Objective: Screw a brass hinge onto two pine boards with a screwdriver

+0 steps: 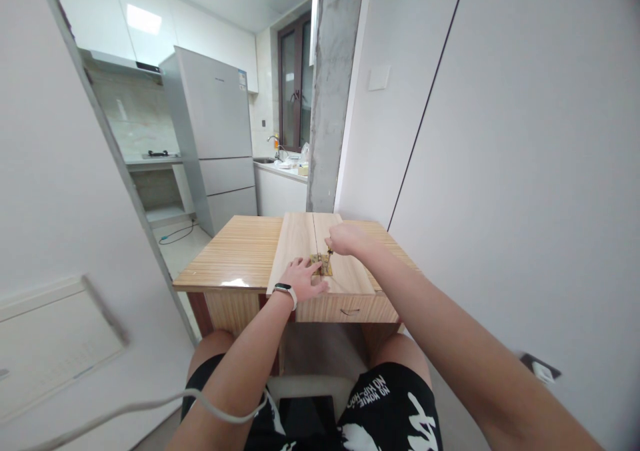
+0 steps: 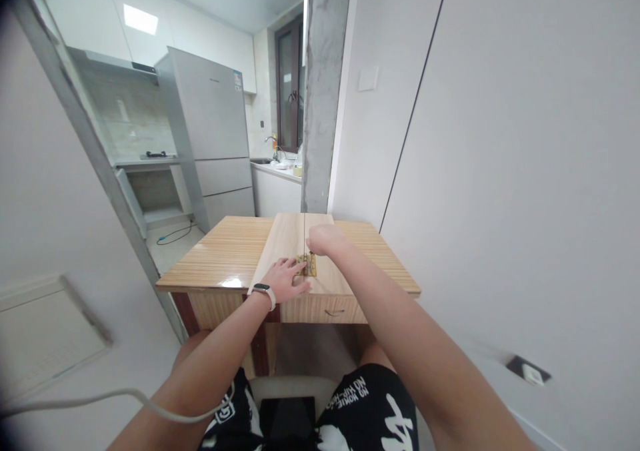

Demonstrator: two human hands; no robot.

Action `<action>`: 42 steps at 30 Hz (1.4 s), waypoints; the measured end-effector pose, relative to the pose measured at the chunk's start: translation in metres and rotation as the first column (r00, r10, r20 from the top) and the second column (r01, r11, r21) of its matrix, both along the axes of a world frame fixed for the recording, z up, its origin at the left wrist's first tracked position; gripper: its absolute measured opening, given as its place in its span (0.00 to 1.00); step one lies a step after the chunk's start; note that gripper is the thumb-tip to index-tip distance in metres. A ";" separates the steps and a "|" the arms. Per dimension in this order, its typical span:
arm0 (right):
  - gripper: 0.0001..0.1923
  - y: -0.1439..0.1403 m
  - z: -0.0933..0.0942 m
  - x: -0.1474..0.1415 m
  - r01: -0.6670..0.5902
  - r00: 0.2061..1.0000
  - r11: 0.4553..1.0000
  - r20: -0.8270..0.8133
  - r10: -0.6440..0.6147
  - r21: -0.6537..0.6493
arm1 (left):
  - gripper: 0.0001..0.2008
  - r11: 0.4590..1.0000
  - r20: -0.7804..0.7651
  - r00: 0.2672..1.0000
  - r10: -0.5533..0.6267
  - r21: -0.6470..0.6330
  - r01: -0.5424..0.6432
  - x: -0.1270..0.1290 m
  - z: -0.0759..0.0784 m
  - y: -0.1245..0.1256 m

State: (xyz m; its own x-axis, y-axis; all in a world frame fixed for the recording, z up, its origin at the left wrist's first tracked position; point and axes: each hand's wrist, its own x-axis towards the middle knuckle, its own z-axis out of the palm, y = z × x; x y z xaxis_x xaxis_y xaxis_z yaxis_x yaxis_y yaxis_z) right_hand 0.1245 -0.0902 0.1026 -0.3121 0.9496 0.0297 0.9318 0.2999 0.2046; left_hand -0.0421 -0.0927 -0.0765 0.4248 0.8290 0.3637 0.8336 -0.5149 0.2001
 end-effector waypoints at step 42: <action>0.20 -0.005 0.000 -0.003 -0.059 0.997 0.997 0.038 0.061 -0.039 | 0.36 1.000 0.003 1.000 0.000 0.020 0.000 -0.002 -0.002 0.001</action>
